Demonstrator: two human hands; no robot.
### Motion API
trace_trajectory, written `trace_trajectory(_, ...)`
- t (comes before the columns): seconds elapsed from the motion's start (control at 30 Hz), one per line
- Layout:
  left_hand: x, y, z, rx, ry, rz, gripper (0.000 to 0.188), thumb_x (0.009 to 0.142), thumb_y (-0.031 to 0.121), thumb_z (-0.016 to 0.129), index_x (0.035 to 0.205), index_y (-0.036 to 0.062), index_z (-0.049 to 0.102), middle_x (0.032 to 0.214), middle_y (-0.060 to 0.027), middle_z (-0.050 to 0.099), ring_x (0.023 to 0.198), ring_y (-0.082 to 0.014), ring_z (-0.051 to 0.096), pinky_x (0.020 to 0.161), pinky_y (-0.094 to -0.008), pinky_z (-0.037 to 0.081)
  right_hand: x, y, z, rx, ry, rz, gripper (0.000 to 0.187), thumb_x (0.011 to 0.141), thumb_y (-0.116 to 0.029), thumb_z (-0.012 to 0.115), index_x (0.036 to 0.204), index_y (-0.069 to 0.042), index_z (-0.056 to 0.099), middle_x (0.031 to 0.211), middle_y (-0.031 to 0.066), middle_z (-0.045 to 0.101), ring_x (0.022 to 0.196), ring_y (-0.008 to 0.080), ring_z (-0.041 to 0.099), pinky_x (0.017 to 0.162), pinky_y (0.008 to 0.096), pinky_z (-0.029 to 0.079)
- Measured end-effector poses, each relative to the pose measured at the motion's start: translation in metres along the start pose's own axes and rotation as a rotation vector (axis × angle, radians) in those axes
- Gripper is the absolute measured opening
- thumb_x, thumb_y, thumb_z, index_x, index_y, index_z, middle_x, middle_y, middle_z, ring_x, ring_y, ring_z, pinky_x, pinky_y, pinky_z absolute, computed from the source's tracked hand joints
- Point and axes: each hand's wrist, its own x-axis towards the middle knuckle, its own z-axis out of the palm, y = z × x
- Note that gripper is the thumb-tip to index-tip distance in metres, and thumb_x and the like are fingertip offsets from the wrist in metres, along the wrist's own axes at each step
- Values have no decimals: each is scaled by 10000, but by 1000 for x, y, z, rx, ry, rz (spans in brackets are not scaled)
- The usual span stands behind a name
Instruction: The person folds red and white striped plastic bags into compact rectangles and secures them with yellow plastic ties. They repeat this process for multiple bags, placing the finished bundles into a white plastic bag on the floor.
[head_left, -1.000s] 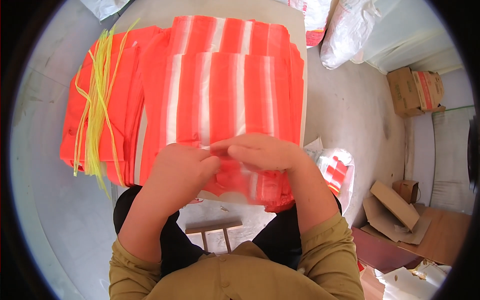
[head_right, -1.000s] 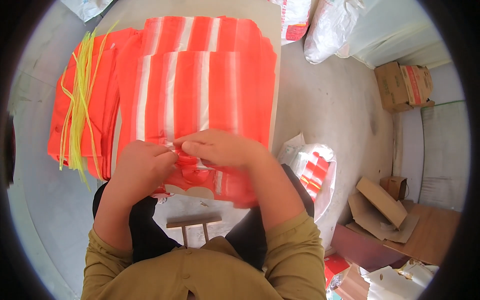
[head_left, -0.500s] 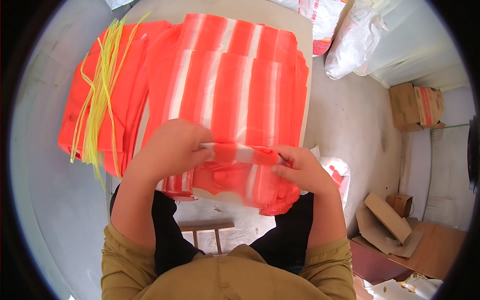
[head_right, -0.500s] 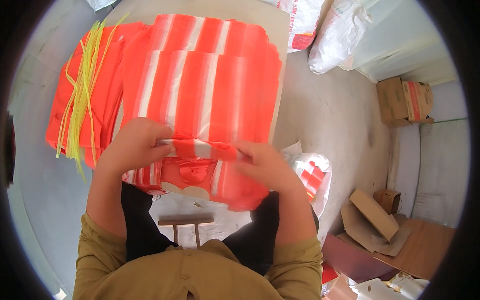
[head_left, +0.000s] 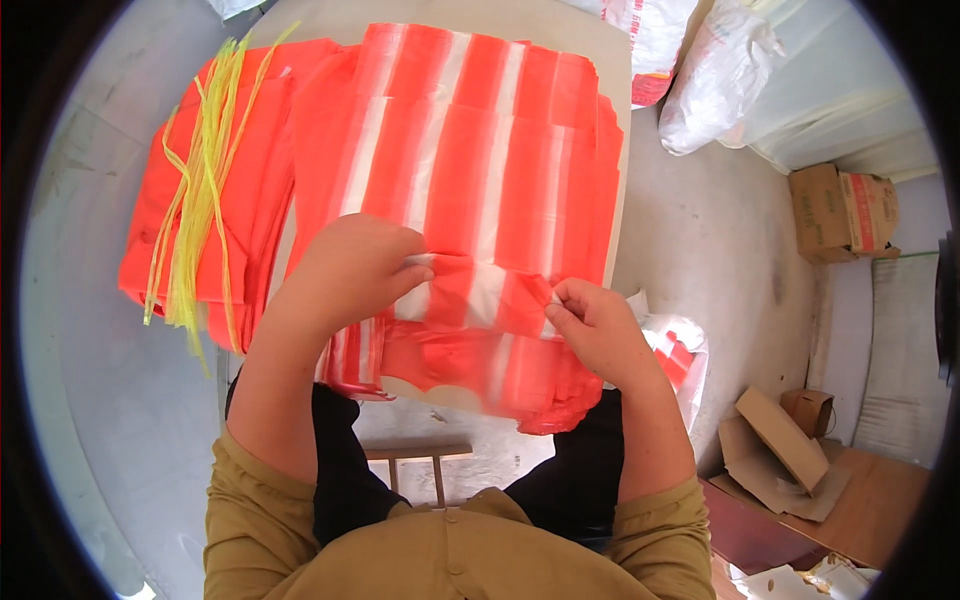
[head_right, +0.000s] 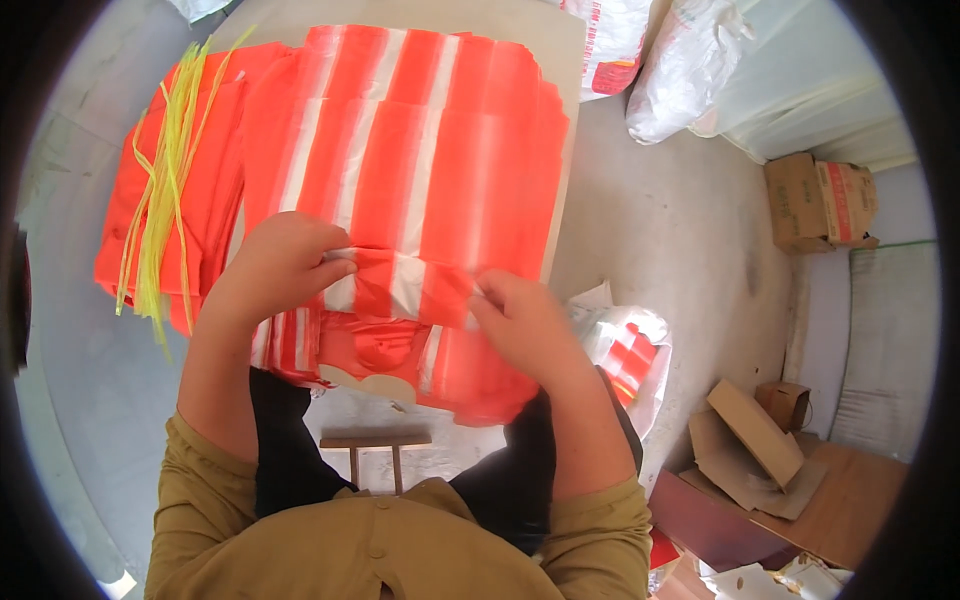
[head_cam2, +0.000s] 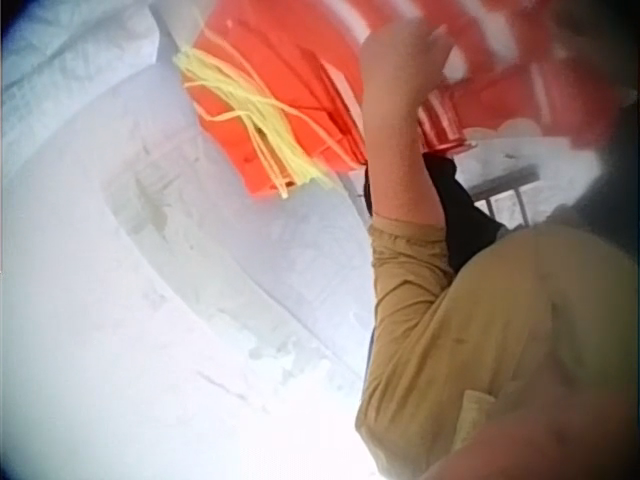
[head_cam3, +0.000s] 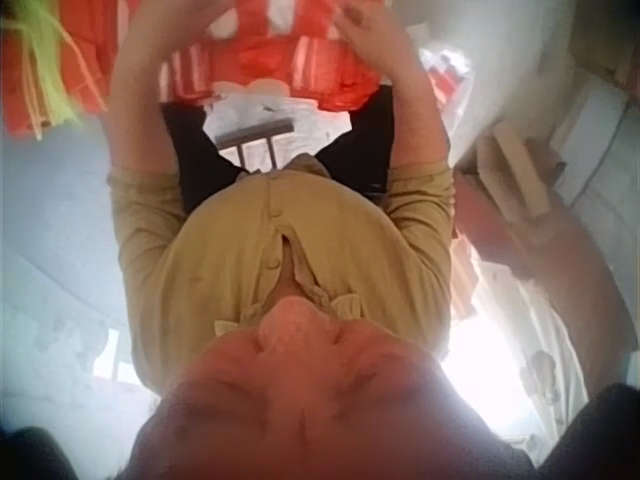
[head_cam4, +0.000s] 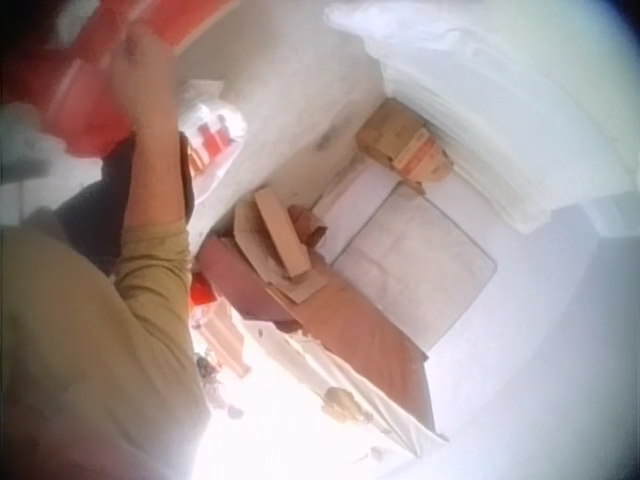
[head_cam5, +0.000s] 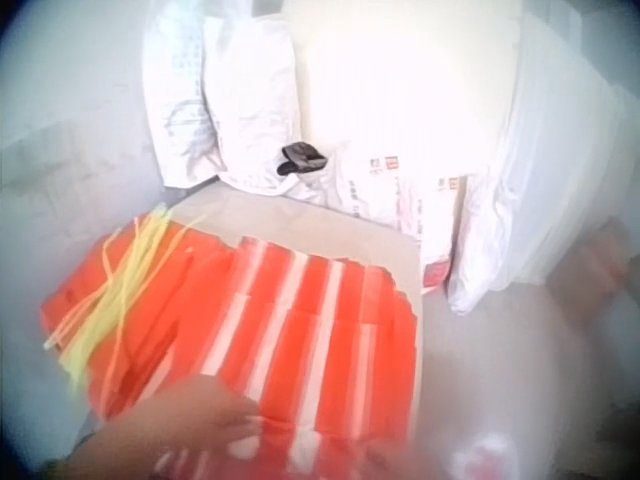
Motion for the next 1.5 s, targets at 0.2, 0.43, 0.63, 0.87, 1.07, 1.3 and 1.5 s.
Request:
trace_trajectory(0.2, 3, 1, 6, 74, 91, 67, 212, 917, 208, 741, 822, 28, 680, 786, -168, 659, 826, -374, 648, 731, -506, 510, 0, -3, 3, 8, 41, 42, 109, 1024, -98, 638, 1032, 11, 641, 818, 7, 637, 758, 96, 560, 686, 296, 472)
trace_trajectory(0.43, 5, -4, 13, 81, 86, 40, 212, 946, 227, 723, 876, 36, 664, 825, -170, 668, 863, -379, 647, 759, -509, 511, 0, -5, 5, -62, 109, 40, 205, 1014, -170, 630, 1140, -15, 672, 903, 133, 722, 841, 276, 693, 772, 384, 541)
trace_trajectory(0.63, 7, -15, 24, 23, 120, 54, 228, 966, 238, 706, 881, 33, 654, 825, -179, 659, 876, -394, 647, 768, -525, 504, -2, -15, -3, -190, 135, 79, 221, 1013, -171, 655, 1186, -37, 680, 934, 115, 729, 861, 250, 697, 787, 381, 549)
trace_trajectory(0.87, 9, -16, 26, 46, 122, 36, 233, 983, 247, 680, 879, 39, 656, 839, -184, 669, 882, -397, 649, 775, -531, 506, 3, -9, 12, -528, 295, -515, 304, 909, -143, 686, 1205, -79, 699, 1147, 108, 737, 1054, 311, 707, 907, 440, 571)
trace_trajectory(1.07, 8, -9, 28, 99, 137, -52, 179, 960, 214, 695, 934, 44, 647, 840, -181, 666, 877, -388, 648, 779, -510, 520, 20, -27, 54, -718, 179, -871, 401, 859, -40, 675, 1259, -63, 677, 1448, 94, 631, 1355, 299, 590, 1094, 458, 497)
trace_trajectory(1.3, 0, -12, 23, 241, 360, 143, 193, 851, 84, 755, 1003, 59, 638, 1082, -103, 675, 1059, -325, 644, 851, -440, 537, 23, -29, 52, -835, 93, -826, 476, 914, -55, 619, 1391, -53, 613, 1555, 113, 547, 1439, 295, 520, 1144, 435, 460)
trace_trajectory(1.5, -29, -18, 16, 45, 257, 298, 466, 764, 93, 839, 1202, 56, 683, 1267, -119, 668, 1209, -343, 625, 1014, -456, 528, 25, -26, 52, -798, 113, -799, 490, 922, -51, 612, 1412, -53, 605, 1562, 121, 549, 1433, 303, 535, 1144, 440, 461)
